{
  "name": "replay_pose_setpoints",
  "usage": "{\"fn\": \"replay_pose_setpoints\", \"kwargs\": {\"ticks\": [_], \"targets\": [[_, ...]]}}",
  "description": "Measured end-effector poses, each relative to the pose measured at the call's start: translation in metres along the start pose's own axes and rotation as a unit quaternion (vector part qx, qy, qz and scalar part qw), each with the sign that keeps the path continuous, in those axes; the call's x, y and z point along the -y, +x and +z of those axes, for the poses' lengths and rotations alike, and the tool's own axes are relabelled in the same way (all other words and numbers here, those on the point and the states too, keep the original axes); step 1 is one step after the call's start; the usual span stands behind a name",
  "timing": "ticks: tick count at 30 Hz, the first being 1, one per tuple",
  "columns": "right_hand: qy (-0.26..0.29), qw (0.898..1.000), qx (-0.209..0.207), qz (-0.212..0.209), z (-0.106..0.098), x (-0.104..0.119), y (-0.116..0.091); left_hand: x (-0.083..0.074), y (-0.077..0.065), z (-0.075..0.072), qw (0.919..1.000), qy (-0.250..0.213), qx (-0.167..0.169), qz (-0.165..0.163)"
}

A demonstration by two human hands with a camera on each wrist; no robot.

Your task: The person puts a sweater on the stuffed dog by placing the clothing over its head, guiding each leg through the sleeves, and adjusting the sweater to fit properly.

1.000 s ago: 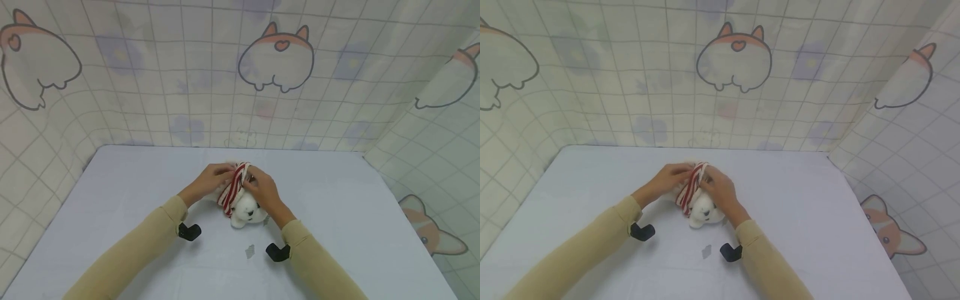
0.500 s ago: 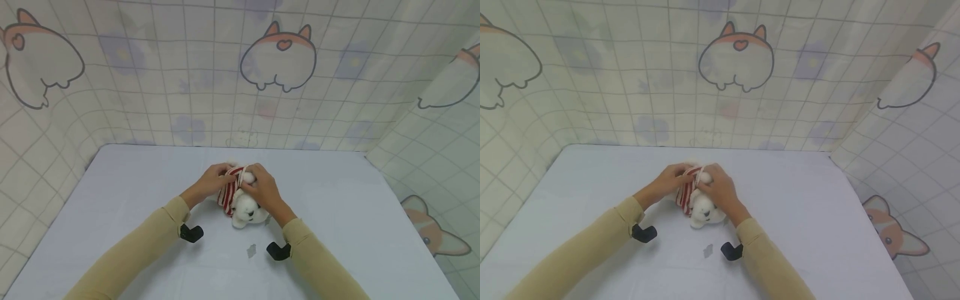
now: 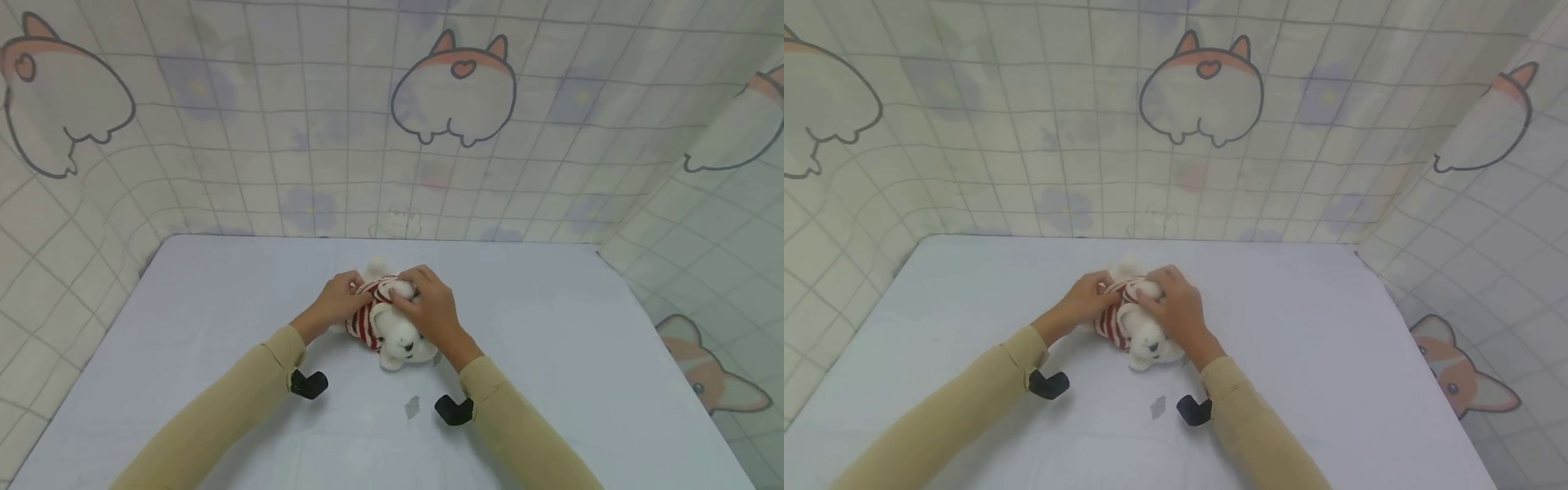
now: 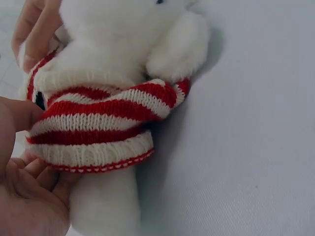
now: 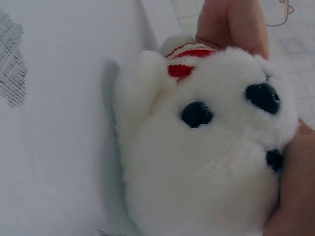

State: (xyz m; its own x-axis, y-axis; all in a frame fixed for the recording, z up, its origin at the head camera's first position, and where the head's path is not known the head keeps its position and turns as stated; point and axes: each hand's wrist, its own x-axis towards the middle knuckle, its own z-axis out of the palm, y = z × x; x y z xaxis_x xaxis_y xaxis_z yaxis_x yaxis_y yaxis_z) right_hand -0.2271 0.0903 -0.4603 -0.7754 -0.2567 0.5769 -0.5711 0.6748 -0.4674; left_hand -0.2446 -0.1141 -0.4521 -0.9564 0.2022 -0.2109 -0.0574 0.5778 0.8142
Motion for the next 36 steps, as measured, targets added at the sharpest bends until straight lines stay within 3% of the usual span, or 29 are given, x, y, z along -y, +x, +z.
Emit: {"fn": "replay_pose_setpoints", "kwargs": {"ticks": [5, 8, 12, 17, 20, 22, 25, 28, 33, 36], "targets": [[-0.025, 0.988, 0.122, 0.095, -0.011, 0.005, 0.006, 0.005, 0.002, 0.001, 0.9991, -0.037, 0.020, -0.009], [0.000, 0.978, 0.169, 0.119, -0.012, 0.006, 0.009, 0.008, 0.001, 0.002, 0.9978, -0.058, 0.030, -0.001], [0.032, 0.983, 0.156, 0.094, -0.009, 0.006, 0.009, 0.010, 0.000, 0.002, 0.9958, -0.080, 0.043, 0.012], [0.026, 0.997, 0.064, 0.020, -0.001, 0.006, 0.003, 0.009, 0.000, 0.002, 0.9965, -0.065, 0.047, 0.021], [0.039, 0.999, 0.011, -0.027, 0.002, 0.006, 0.000, 0.010, 0.000, 0.001, 0.9986, -0.037, 0.030, 0.023], [0.048, 0.998, 0.001, -0.044, 0.003, 0.005, 0.000, 0.010, -0.001, 0.000, 0.9992, -0.025, 0.021, 0.020], [0.065, 0.997, 0.017, -0.042, 0.001, 0.004, 0.001, 0.010, -0.002, -0.003, 0.9994, -0.025, 0.021, 0.011], [0.075, 0.995, 0.060, -0.007, -0.001, 0.004, 0.002, 0.012, -0.003, -0.007, 0.9993, -0.028, 0.024, 0.011], [0.070, 0.987, 0.133, 0.060, -0.005, 0.002, 0.003, 0.015, -0.008, -0.015, 0.9986, -0.031, 0.011, 0.042], [0.058, 0.986, 0.144, 0.066, -0.007, 0.001, 0.003, 0.018, -0.012, -0.018, 0.9974, -0.034, 0.018, 0.061]]}}
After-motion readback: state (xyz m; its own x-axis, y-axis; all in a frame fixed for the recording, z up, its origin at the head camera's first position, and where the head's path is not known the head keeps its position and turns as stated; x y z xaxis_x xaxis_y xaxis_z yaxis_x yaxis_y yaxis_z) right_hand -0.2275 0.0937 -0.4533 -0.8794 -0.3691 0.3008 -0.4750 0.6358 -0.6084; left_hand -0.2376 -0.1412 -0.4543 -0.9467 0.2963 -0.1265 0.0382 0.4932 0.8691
